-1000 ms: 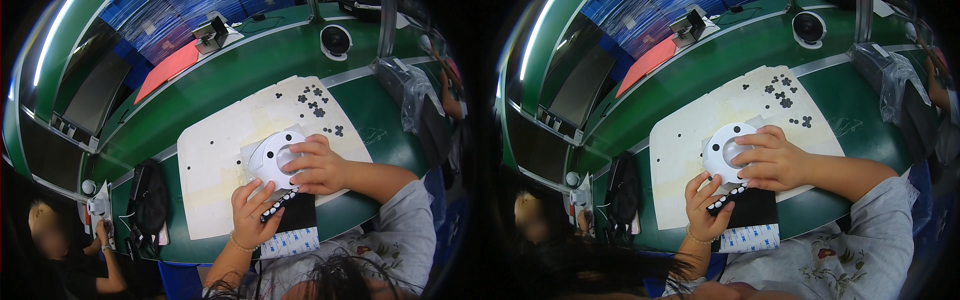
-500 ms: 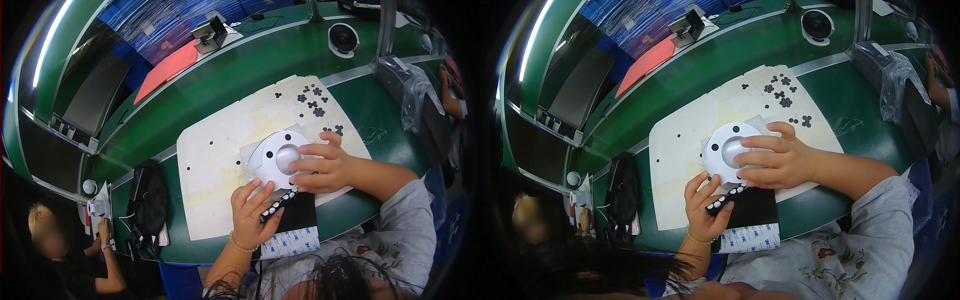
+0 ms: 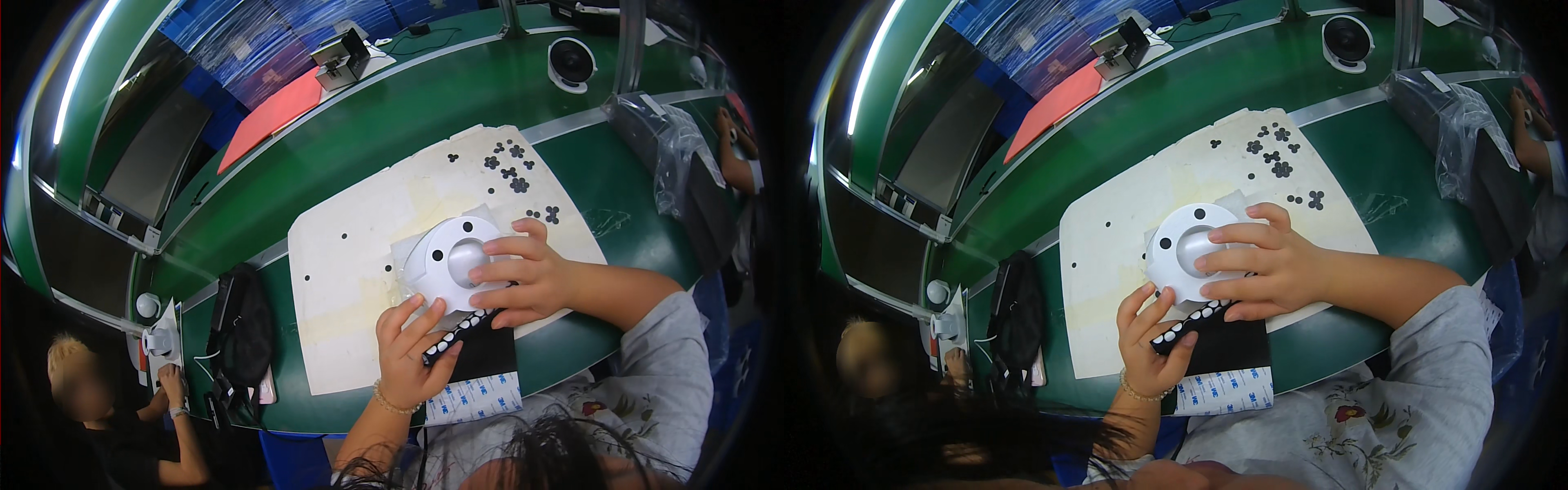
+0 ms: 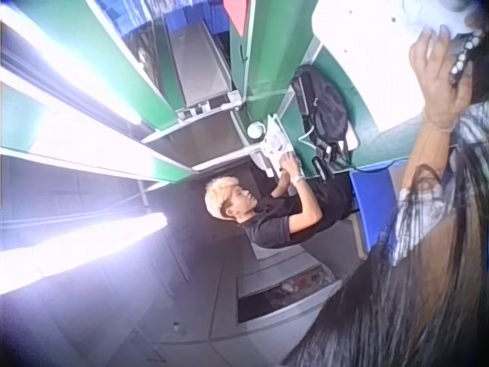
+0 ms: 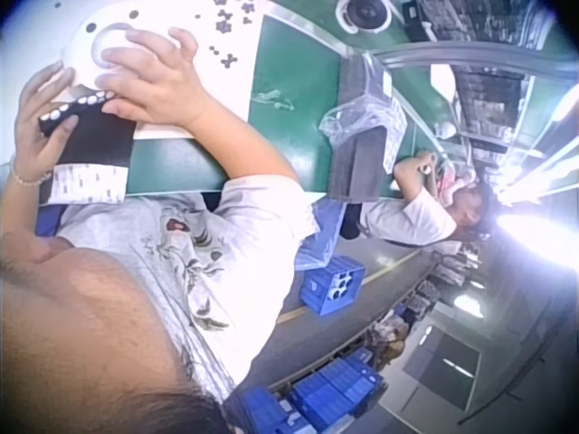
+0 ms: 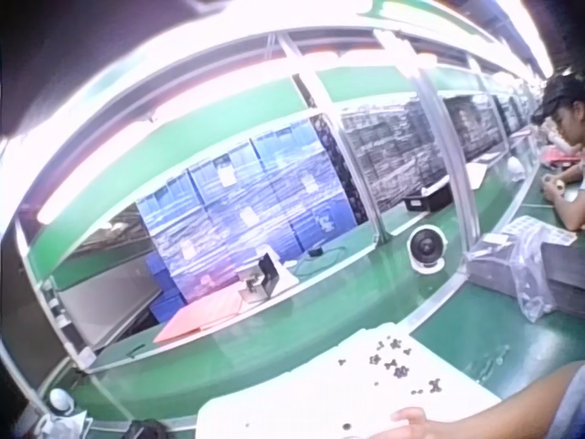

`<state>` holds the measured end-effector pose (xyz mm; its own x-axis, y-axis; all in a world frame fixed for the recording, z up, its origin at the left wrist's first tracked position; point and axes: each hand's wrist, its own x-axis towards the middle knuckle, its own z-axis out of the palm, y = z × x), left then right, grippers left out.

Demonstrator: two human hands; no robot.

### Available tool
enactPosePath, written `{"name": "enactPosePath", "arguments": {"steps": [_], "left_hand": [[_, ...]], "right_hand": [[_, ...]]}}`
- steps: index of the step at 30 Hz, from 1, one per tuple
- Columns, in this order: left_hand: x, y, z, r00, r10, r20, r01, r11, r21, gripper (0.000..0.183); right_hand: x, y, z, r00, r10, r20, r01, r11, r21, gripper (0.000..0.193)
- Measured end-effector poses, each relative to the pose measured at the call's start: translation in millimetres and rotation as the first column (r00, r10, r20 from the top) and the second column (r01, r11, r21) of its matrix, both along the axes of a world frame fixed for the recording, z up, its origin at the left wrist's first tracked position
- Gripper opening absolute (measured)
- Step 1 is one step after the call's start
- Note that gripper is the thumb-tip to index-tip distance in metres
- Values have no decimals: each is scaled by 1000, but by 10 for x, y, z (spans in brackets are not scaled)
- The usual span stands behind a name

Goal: The person assembles a white dome-shaped electronic device by hand, placing small black circular components into designated holes on the device's surface. The person repeatedly picks up the components from a sheet and inserts them into the device, occasionally adjusting the device's position on the workbench.

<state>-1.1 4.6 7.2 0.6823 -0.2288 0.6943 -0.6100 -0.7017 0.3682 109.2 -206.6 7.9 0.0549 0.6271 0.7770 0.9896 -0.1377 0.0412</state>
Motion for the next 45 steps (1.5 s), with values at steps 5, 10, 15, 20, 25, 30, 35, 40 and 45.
{"name": "enactPosePath", "arguments": {"steps": [5, 10, 15, 20, 25, 30, 35, 40, 45], "left_hand": [[-19, 4, 6, 999, 13, -30, -13, 1000, 11, 18], [-10, -6, -11, 1000, 22, -15, -23, 999, -30, 18], [-9, -4, -18, 1000, 17, -11, -18, 1000, -25, 18], [-13, 1, -32, 1000, 3, -28, -4, 1000, -20, 21], [-10, -2, -14, 1000, 7, -6, -7, 1000, 30, 23], [-3, 27, -38, 1000, 20, -6, -20, 1000, 16, 19], [7, 32, -2, 997, 41, -60, -41, 999, 1, 18], [4, 40, -11, 995, 41, -88, -45, 998, -42, 19], [-2, 39, -20, 995, 60, -81, -64, 997, -53, 20]], "right_hand": [[40, 50, -34, 941, 136, -310, -128, 991, 45, 23], [4, 34, 15, 959, 65, -275, -65, 998, 10, 23], [-176, 81, 181, 954, 32, -299, -12, 998, 69, 21], [-276, 255, 201, 957, 97, -274, -67, 991, 120, 19], [-305, 314, 50, 993, 75, -96, -59, 986, 156, 14], [-277, 193, 111, 944, 89, -317, -71, 995, 67, 7], [19, -40, 134, 797, 112, -594, -64, 993, 102, 11], [77, -23, 95, 729, 142, -670, -84, 989, 119, 14], [88, -21, 100, 719, 164, -676, -108, 986, 123, 16]]}}
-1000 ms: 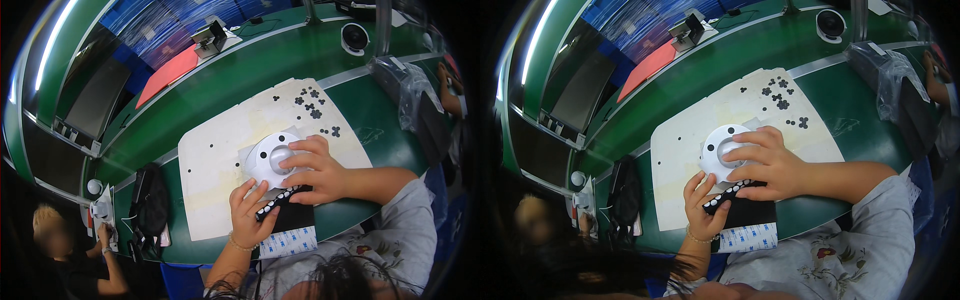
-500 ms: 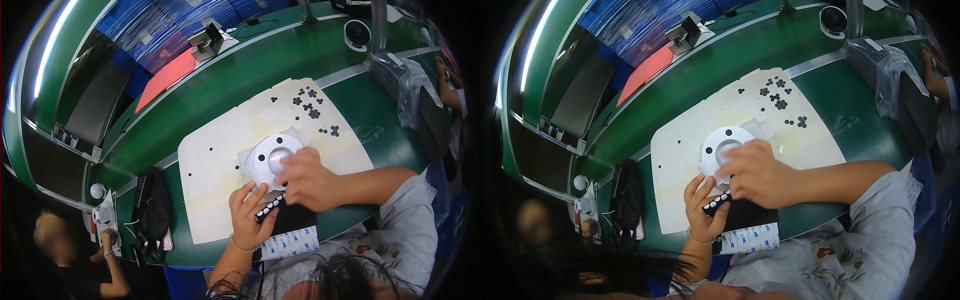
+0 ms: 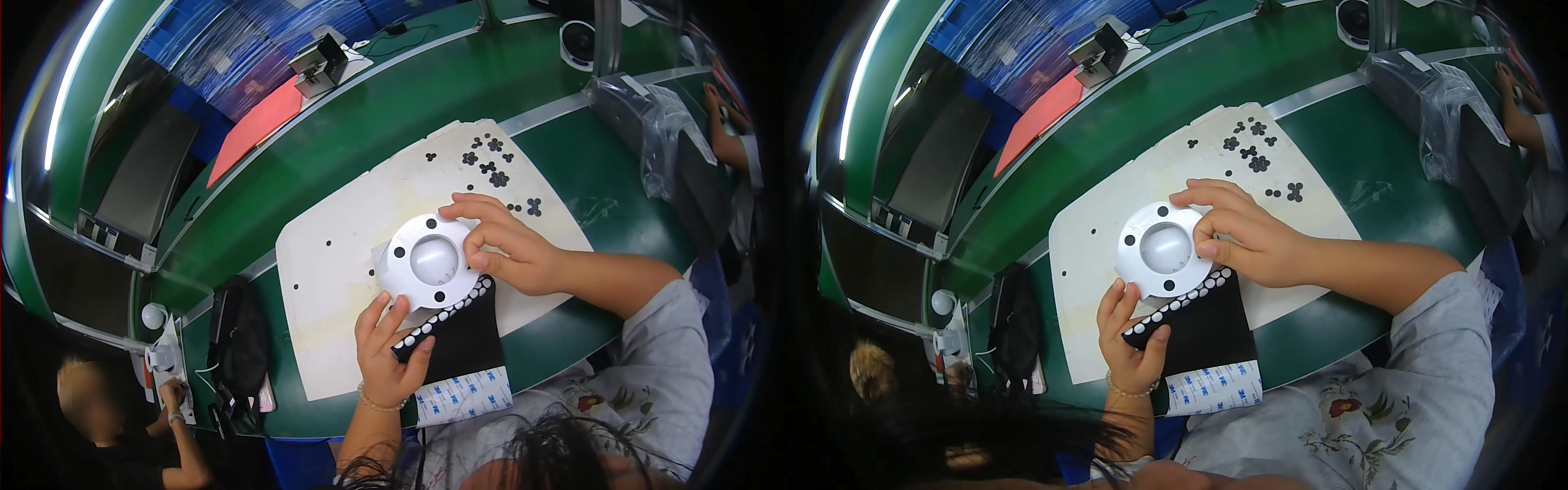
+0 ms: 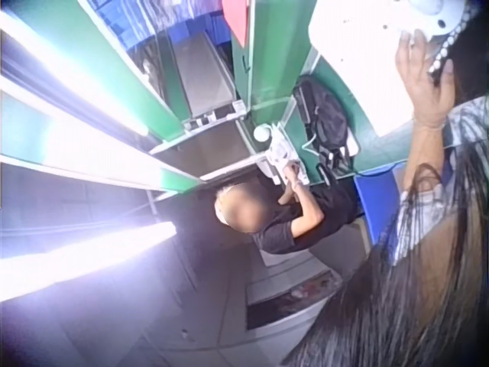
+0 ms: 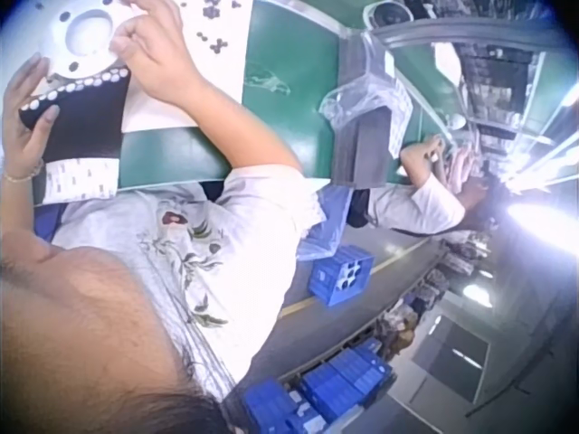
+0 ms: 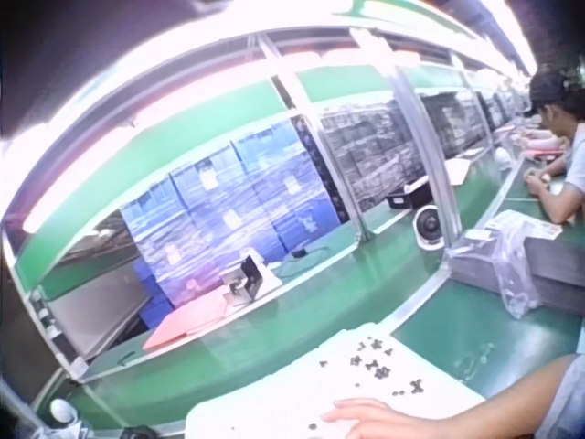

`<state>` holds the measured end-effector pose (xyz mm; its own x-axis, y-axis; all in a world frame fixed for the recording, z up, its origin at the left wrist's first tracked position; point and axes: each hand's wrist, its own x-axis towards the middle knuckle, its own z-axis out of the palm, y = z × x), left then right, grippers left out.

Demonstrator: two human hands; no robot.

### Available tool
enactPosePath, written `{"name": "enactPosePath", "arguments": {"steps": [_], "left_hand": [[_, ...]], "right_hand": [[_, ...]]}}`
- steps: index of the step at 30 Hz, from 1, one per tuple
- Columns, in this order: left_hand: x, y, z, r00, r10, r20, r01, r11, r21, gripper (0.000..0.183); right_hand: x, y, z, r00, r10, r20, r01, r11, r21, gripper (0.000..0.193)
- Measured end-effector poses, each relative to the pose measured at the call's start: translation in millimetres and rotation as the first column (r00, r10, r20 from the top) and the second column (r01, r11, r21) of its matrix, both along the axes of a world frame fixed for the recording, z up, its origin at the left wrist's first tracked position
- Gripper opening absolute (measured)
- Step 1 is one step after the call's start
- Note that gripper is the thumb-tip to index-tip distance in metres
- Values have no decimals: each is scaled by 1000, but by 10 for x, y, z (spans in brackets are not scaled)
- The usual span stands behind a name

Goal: The person assembles a white dome-shaped electronic device by hand, placing small black circular components into designated holes on the device's surface. The person repeatedly picks up the components from a sheet and inserts them into the device, occasionally adjusting the device's position on the workbench.

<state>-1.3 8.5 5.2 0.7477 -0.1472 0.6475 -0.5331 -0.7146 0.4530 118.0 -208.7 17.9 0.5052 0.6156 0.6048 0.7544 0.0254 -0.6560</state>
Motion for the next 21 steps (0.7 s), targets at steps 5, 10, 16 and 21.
{"name": "enactPosePath", "arguments": {"steps": [5, 10, 16, 21], "left_hand": [[19, -1, 4, 1000, -7, 12, 7, 1000, -4, 19], [13, 6, 1, 1000, -7, 10, 7, 1000, 7, 19], [16, 18, -8, 1000, -9, 13, 9, 1000, 14, 19], [16, 18, -13, 1000, -7, 8, 6, 1000, 16, 19]], "right_hand": [[3, -5, -7, 999, 15, -40, -15, 1000, 3, 18], [-4, -9, 15, 997, 9, -82, -11, 999, -30, 16], [5, -20, 34, 999, 8, -53, -11, 998, -60, 16], [6, -14, 12, 999, 13, -52, -16, 999, -46, 16]]}}
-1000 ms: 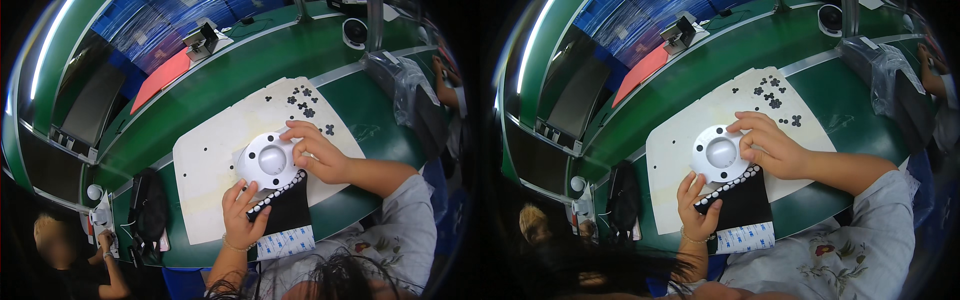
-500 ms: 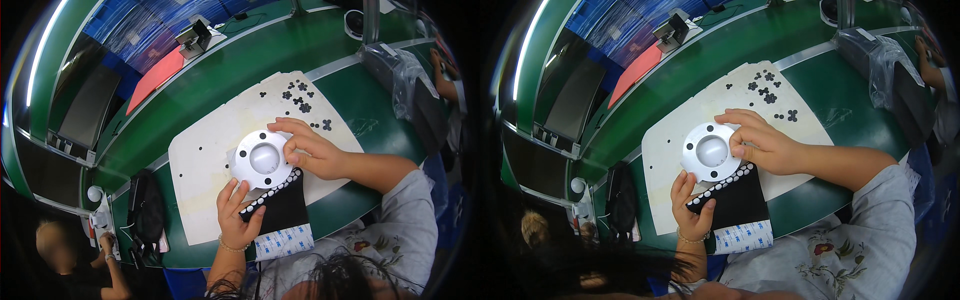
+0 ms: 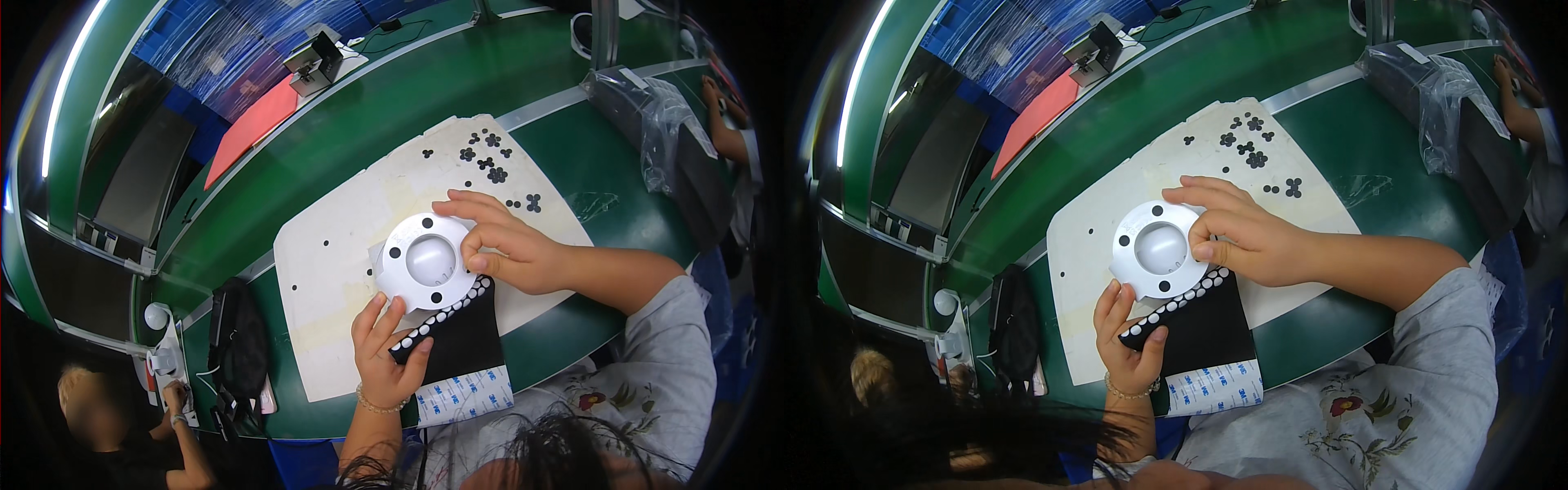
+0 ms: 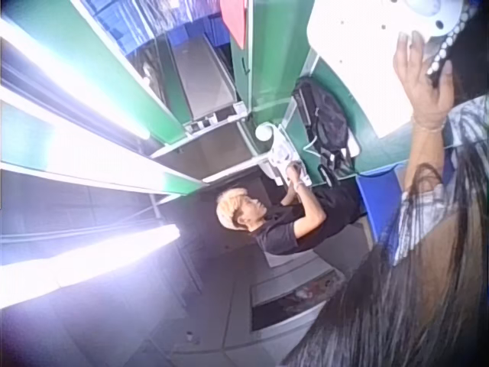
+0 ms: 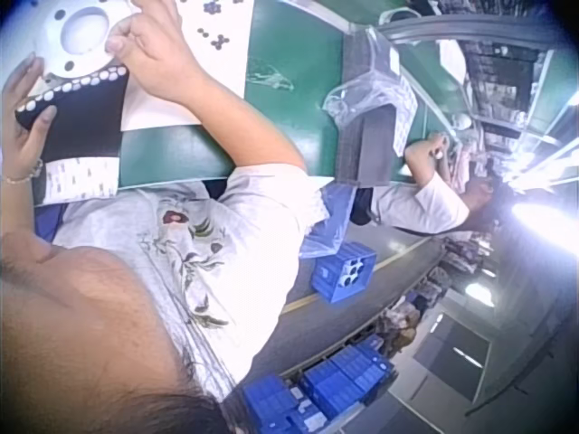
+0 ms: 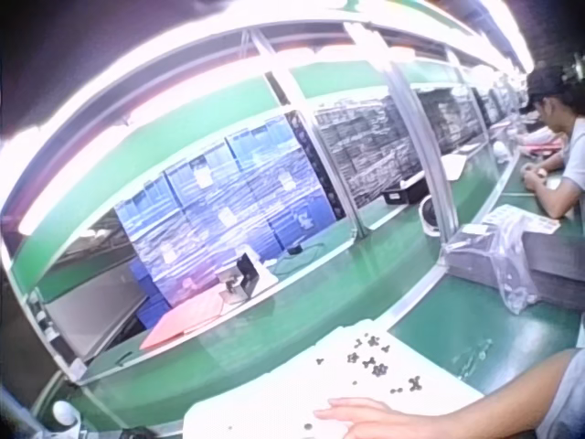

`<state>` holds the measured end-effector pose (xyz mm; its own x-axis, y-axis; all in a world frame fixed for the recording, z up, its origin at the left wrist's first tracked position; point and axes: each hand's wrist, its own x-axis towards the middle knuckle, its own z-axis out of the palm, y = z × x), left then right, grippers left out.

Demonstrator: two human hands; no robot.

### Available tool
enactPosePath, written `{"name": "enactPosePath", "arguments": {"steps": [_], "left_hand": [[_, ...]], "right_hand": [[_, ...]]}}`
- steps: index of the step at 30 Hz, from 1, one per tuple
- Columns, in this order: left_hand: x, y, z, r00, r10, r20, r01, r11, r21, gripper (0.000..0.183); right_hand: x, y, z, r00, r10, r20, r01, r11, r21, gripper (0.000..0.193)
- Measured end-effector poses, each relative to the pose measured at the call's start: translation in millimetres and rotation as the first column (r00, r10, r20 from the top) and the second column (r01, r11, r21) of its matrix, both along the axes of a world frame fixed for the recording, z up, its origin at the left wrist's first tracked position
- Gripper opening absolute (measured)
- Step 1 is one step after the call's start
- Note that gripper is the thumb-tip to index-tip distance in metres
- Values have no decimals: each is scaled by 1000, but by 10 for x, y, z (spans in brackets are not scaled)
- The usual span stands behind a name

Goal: The person assembles a white dome-shaped electronic device by hand, placing small black circular components into designated holes on the device's surface. The person repeatedly picks up the components from a sheet and inserts them into the device, occasionally adjusting the device's position on the workbench.

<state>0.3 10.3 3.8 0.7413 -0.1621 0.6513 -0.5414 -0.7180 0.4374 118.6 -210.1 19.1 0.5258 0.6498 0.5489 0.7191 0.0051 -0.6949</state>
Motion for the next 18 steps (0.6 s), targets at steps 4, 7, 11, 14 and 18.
{"name": "enactPosePath", "arguments": {"steps": [4, 7, 11, 14, 18], "left_hand": [[0, -2, 4, 1000, 1, 6, -1, 1000, 6, 18], [2, -4, 2, 1000, 2, 15, -2, 1000, 11, 18], [1, 0, -3, 1000, 2, 13, -2, 1000, 10, 18], [1, 1, -11, 1000, 3, 9, -3, 1000, 5, 18], [-6, 2, -9, 1000, 5, 10, -5, 1000, 6, 19]], "right_hand": [[4, -5, 2, 1000, -9, 26, 10, 1000, -19, 17], [12, -11, 1, 999, -11, 44, 12, 1000, -28, 17], [15, -13, -6, 998, -20, 67, 23, 999, -36, 19], [33, -18, -17, 994, -25, 102, 29, 999, -34, 20], [64, -19, -26, 993, -10, 119, 12, 1000, -15, 19]]}}
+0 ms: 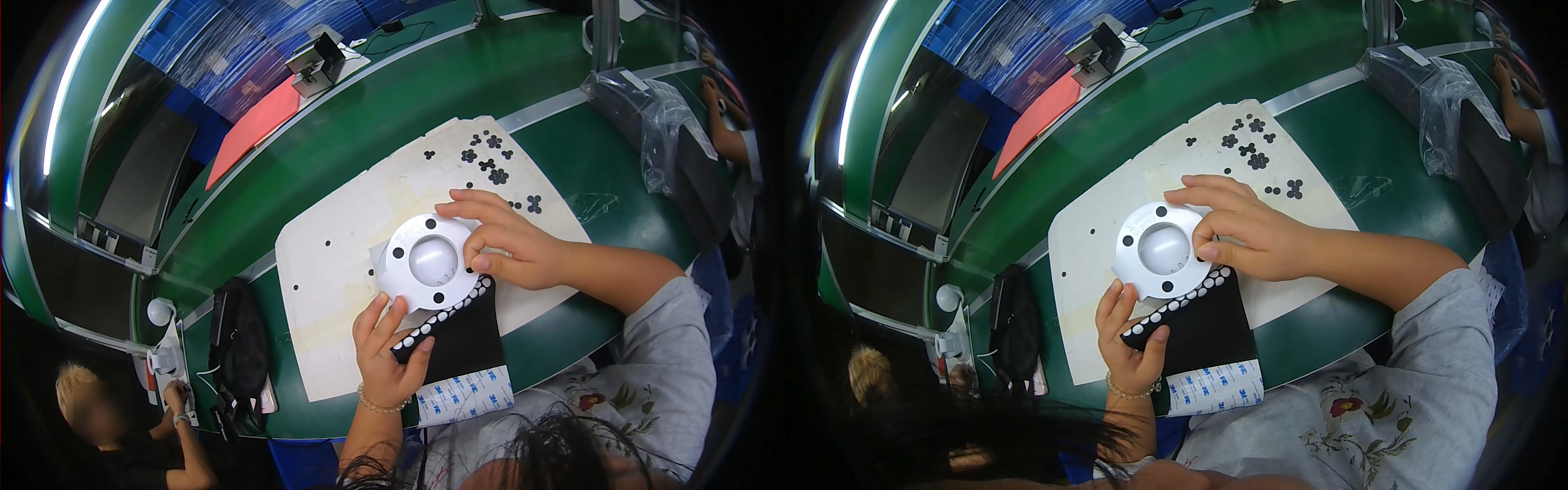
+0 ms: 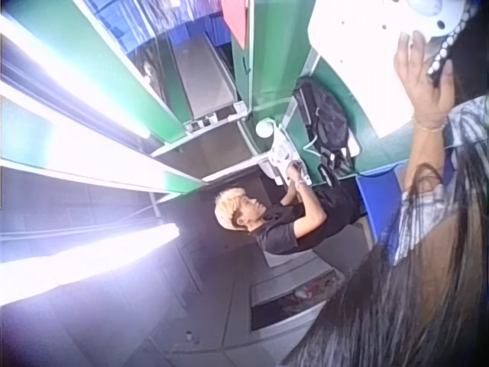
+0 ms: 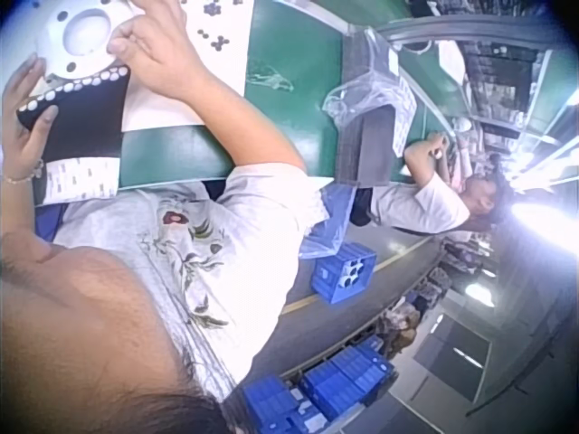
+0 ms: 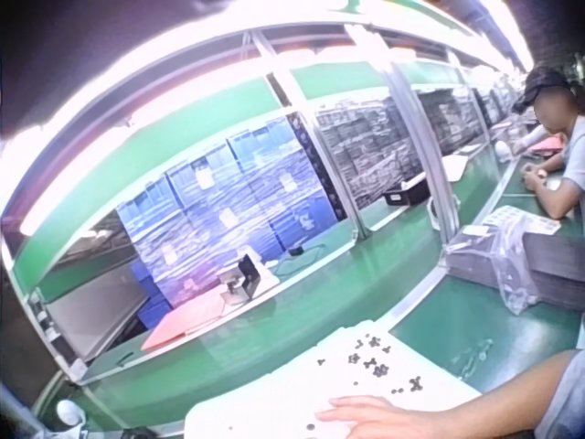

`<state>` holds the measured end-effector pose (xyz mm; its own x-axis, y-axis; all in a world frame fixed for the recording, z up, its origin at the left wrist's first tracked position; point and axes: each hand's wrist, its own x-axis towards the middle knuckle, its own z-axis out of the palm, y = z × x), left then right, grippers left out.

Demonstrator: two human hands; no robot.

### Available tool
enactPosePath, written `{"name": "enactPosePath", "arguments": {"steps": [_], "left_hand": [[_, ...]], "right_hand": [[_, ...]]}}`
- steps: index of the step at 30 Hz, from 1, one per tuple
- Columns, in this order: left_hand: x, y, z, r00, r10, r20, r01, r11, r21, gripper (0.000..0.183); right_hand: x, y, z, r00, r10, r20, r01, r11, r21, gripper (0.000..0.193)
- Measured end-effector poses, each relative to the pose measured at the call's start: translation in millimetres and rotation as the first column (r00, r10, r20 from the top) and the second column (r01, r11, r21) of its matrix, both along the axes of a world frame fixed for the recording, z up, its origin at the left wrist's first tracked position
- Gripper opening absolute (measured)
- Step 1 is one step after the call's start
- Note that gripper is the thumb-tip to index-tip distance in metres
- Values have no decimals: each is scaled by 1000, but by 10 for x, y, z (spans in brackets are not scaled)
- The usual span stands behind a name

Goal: The person assembles a white dome-shaped electronic device by hand, placing small black circular components into designated holes on the device's surface. The person repeatedly picks up the components from a sheet and inserts them into the device, occasionally adjusting the device's position on the workbench.

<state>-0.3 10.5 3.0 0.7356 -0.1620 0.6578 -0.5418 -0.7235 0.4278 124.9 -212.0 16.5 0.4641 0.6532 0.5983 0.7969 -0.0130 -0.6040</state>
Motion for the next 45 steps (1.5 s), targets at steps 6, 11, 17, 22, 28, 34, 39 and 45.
{"name": "enactPosePath", "arguments": {"steps": [6, 11, 17, 22, 28, 34, 39, 45], "left_hand": [[4, -2, -1, 1000, -7, -3, 7, 1000, -8, 20], [5, -2, 7, 1000, -10, 0, 10, 1000, -2, 19], [5, 3, 8, 1000, -5, -3, 5, 1000, 2, 19], [12, 2, 10, 1000, -11, -8, 11, 1000, -5, 19], [14, -2, 25, 1000, -6, -5, 6, 1000, 1, 20], [20, -15, 12, 1000, -11, 0, 11, 1000, -15, 20], [17, -37, -11, 1000, -22, -21, 21, 999, -39, 21], [57, 24, 24, 997, -78, -19, 76, 994, -83, 24]], "right_hand": [[47, -25, -34, 999, 16, 46, -16, 1000, 12, 16], [91, -32, -50, 994, 89, 64, -92, 994, 51, 15], [128, -63, -28, 979, 133, 153, -134, 991, 0, 18], [128, -74, -20, 921, 41, 388, -26, 999, -42, 18], [102, -44, -53, 898, -10, 440, 12, 1000, 0, 19], [116, -28, -121, 917, -10, 399, 0, 1000, 24, 24], [92, -21, -117, 897, -31, 441, 15, 999, 40, 27], [131, 9, -142, 895, -33, 444, 13, 999, 48, 25]]}}
